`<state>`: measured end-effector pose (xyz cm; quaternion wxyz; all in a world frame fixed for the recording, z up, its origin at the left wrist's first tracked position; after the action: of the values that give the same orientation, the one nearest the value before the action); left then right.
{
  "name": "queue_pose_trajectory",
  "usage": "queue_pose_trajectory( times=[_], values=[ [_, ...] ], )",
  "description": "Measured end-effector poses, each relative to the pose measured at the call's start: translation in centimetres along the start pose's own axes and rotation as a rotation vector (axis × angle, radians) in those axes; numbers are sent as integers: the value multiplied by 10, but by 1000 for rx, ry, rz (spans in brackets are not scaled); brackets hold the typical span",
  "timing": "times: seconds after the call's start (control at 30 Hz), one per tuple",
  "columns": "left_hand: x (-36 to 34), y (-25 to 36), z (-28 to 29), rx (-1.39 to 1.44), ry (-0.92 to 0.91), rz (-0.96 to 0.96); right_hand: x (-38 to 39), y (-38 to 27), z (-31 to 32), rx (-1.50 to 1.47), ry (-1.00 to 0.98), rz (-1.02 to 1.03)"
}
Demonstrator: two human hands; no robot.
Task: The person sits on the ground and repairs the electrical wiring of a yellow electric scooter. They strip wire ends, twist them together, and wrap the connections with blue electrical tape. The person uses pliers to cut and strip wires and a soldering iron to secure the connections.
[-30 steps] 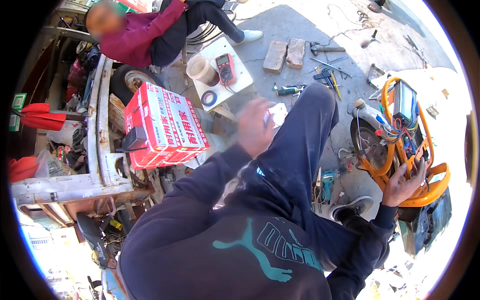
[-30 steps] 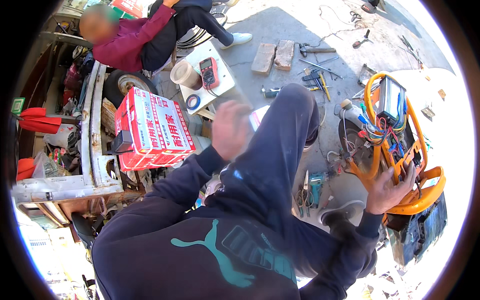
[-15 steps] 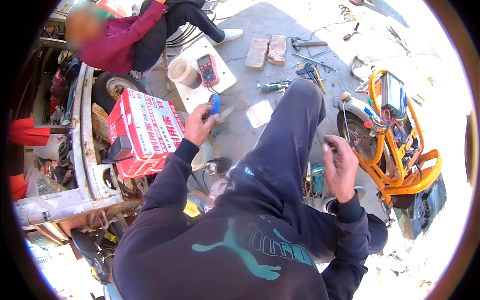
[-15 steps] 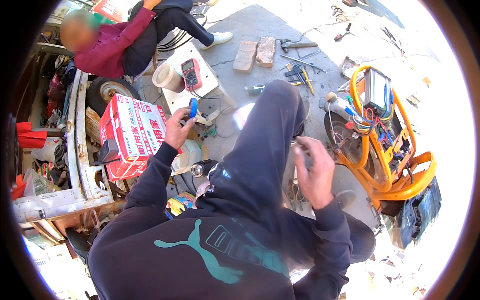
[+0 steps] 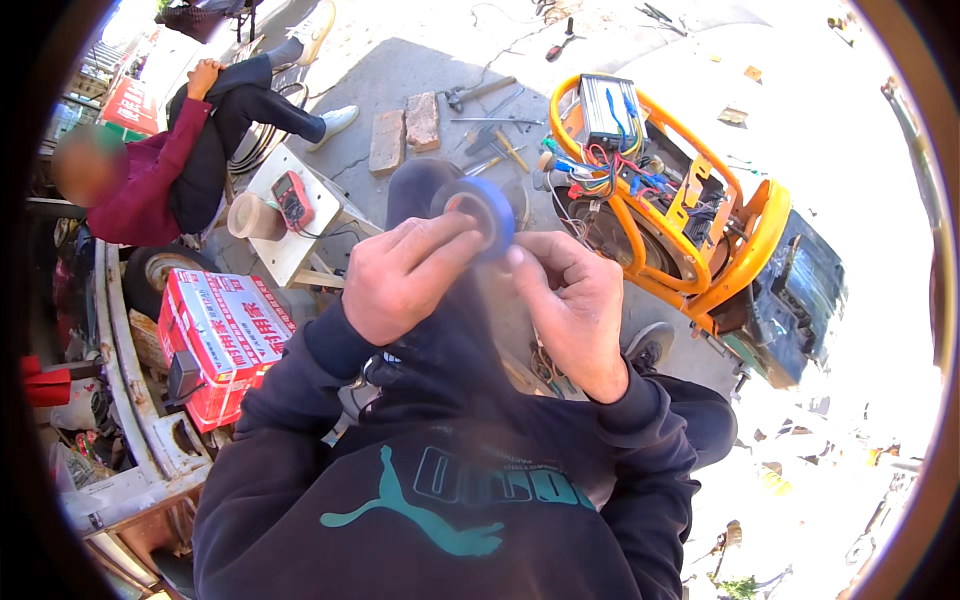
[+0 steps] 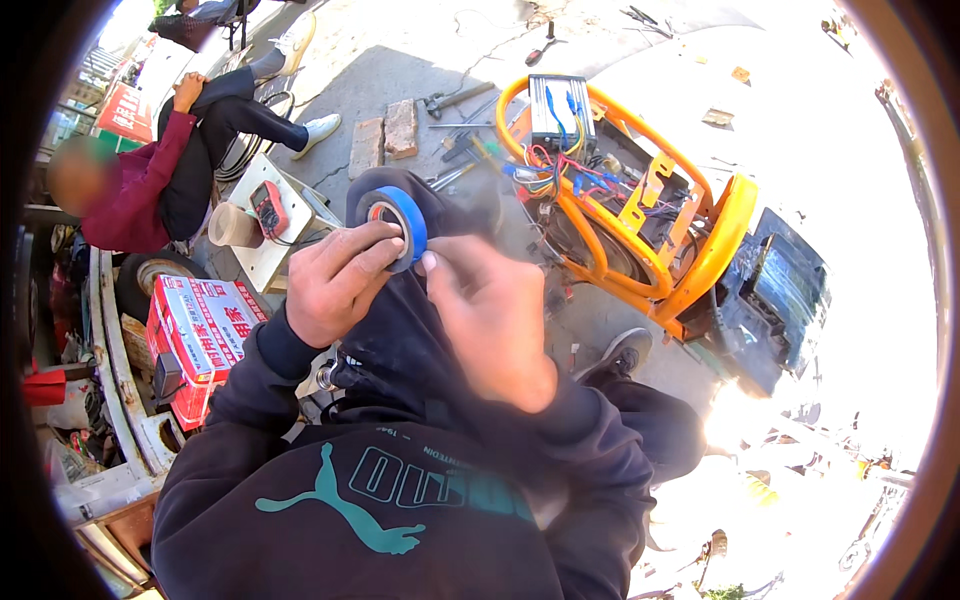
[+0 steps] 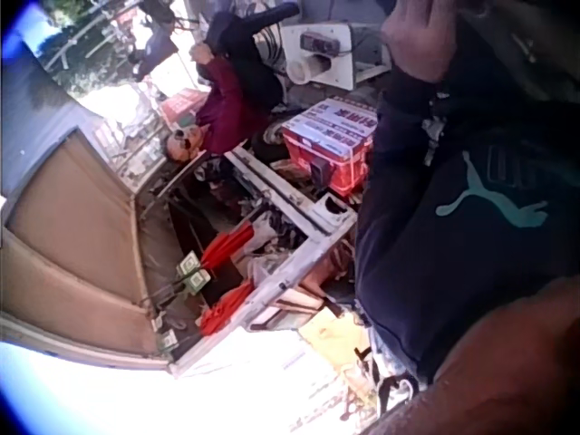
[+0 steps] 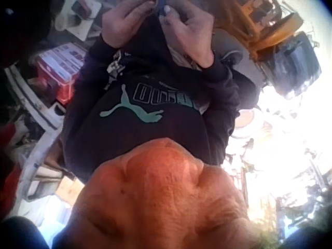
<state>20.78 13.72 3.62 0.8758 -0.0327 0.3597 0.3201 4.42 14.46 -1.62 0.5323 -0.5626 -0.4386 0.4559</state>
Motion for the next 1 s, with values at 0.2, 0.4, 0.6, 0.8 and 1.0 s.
queue_pose_trajectory(
  times=[0.2, 0.4, 0.6, 0.8, 1.0],
  values=[
    [-19, 29, 5, -168, -69, -171, -2, -5, 21, 73, 19, 87],
    [-32, 38, -1, -160, -14, -58, -6, -28, 26, 274, 181, 224],
    [-24, 36, -2, 71, 184, 188, 10, -57, 27, 472, 209, 718],
    [-26, 40, -4, 107, 164, 157, 14, -45, 34, 388, 97, 555],
    [-19, 42, -7, 173, 159, 235, 13, -45, 41, 321, 31, 493]
  ],
)
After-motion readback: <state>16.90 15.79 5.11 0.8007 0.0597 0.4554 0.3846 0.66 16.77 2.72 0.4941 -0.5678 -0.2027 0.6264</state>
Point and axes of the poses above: each hand's wrist, its own x-axis away from the middle knuckle, its own z-axis out of the back of the hand, y = z × x, the point moved 7 cm from there along -x, towards the middle knuckle, and after that the axes turned 10 degrees about y, right-handed, at the moved point
